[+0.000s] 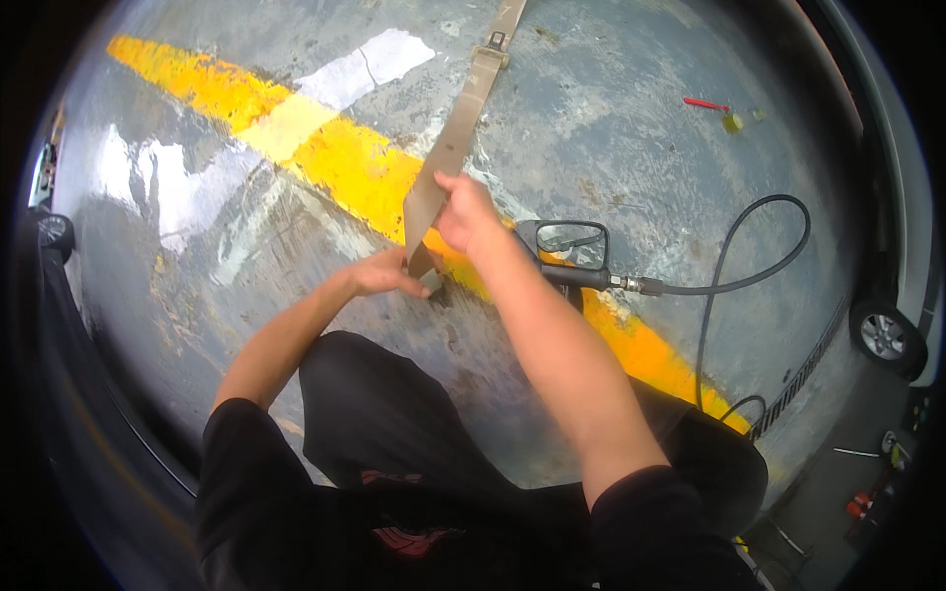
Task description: The person removes a seatbelt from a white car, then uses a high-pressure water spray gun to clean the fabric. After rinsing, the person uses a toothbrush to scrub the metal buckle and the ends of the seatbelt.
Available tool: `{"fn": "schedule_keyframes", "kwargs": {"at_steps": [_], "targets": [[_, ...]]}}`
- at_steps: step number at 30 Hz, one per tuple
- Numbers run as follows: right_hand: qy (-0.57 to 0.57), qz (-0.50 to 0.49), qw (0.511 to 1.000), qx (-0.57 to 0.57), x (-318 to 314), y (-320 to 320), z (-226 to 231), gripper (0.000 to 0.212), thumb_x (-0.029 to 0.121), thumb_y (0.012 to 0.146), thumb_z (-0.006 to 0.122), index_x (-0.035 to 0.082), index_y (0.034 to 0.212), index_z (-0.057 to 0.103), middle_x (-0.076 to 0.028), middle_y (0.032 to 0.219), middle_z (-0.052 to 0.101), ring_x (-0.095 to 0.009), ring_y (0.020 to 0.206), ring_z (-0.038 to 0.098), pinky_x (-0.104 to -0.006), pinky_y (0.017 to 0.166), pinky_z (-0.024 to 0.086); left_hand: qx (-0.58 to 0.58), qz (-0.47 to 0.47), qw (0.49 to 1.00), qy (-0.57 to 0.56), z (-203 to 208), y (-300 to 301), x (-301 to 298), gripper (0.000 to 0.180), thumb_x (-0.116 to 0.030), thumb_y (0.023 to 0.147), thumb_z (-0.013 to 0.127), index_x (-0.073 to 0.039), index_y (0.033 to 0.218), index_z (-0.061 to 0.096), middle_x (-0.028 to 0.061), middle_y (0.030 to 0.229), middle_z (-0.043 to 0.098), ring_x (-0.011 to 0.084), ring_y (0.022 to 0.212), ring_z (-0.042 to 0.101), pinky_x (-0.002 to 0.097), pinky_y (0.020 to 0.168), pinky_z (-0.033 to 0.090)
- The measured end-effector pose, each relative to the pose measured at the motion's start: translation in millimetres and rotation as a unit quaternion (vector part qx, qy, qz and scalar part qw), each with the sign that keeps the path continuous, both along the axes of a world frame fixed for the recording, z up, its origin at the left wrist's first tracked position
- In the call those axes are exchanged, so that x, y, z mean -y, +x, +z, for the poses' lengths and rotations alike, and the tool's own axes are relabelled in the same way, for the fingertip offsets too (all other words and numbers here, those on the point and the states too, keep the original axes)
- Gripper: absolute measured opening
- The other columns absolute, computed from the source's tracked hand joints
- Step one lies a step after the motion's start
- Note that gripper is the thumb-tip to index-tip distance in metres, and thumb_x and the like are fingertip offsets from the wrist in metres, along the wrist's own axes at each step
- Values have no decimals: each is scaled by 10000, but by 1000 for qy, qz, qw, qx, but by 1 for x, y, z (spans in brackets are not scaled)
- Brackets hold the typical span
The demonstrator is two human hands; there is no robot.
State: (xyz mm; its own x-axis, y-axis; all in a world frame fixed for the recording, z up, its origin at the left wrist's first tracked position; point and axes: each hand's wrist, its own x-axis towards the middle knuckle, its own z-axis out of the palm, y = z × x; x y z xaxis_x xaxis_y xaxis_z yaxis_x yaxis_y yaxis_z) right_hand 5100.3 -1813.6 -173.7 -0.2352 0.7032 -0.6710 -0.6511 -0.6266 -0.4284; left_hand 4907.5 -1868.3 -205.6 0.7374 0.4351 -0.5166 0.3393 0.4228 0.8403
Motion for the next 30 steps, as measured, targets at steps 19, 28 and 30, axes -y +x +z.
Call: {"fn": "schedule_keyframes", "kwargs": {"at_steps": [19, 28, 30], "targets": [[369, 395, 472, 696, 97, 95, 6, 538, 237, 867, 659, 46, 1350, 518, -203, 1244, 564, -376, 1166, 541, -471, 1002, 422, -353, 256, 774, 459, -56, -92, 55, 580, -174, 726, 757, -81, 1265, 564, 194, 1208, 546, 411, 1131, 555, 471, 952, 490], [265, 496, 337, 755, 133, 144, 6, 734, 89, 793, 635, 74, 1474, 361, -184, 1173, 588, -367, 1112, 570, -490, 972, 425, -372, 207, 857, 290, -26, -97, 116, 530, -251, 795, 767, -117, 1268, 569, 222, 1169, 566, 442, 1017, 624, 491, 860, 527], [243, 505, 355, 749, 126, 146, 5, 660, 76, 805, 587, 73, 1440, 406, -201, 1170, 596, -375, 1121, 570, -495, 995, 412, -334, 208, 873, 287, -13, -98, 133, 534, -271, 803, 766, -102, 1267, 563, 230, 1166, 566, 452, 1018, 619, 491, 865, 520]]}}
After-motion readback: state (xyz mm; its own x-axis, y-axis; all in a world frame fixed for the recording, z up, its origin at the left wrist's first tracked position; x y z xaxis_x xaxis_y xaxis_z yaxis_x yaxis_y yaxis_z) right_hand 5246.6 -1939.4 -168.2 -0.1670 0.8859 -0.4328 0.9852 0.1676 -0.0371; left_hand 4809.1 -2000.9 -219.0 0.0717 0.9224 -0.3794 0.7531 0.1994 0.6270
